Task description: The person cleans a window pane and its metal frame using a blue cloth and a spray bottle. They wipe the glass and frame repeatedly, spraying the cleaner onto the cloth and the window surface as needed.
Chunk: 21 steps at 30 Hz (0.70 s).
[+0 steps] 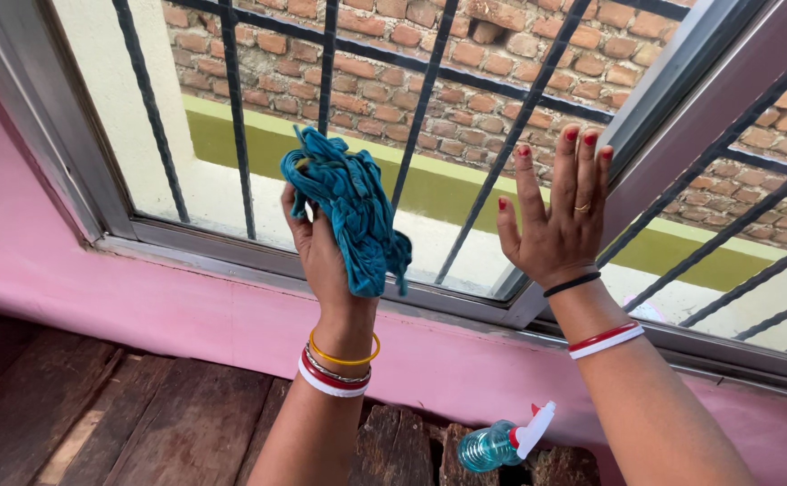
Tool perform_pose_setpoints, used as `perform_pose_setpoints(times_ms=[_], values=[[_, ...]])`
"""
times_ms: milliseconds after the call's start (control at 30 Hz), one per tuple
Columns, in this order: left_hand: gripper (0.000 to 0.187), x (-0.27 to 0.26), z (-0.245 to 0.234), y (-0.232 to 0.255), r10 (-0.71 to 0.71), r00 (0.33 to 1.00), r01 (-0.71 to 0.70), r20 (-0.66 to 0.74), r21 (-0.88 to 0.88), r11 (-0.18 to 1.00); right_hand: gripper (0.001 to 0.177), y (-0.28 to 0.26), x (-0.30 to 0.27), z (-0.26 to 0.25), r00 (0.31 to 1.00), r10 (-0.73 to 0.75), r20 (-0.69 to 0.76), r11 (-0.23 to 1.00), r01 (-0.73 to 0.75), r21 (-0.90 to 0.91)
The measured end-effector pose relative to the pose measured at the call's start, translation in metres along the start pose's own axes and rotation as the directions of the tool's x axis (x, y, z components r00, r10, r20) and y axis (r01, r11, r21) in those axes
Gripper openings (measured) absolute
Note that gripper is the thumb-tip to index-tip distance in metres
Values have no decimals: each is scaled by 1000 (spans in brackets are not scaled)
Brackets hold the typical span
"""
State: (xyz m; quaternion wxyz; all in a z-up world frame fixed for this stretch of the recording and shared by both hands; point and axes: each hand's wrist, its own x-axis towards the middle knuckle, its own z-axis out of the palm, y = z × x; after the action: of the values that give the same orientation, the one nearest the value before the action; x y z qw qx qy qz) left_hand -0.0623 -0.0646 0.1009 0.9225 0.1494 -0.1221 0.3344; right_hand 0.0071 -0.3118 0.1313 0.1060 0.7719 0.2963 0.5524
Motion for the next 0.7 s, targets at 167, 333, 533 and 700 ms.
perform_pose_setpoints(times_ms=[167, 333, 533, 700], values=[[36, -1, 15, 10, -82, 995, 93, 55, -241, 966, 61, -1, 1, 0, 1000, 7, 3, 1000, -7, 14], [34, 11, 7, -5, -6, 1000, 6, -13, 56, 998, 60, -2, 0, -1, 1000, 12, 1, 1000, -12, 21], [52, 45, -32, -20, 494, 858, -480, 140, 562, 673, 60, 0, 0, 2, 1000, 9, 1, 1000, -9, 5], [58, 62, -53, -11, 638, 763, -443, 108, 806, 393, 60, 0, -2, 3, 1000, 13, 9, 1000, -13, -3]])
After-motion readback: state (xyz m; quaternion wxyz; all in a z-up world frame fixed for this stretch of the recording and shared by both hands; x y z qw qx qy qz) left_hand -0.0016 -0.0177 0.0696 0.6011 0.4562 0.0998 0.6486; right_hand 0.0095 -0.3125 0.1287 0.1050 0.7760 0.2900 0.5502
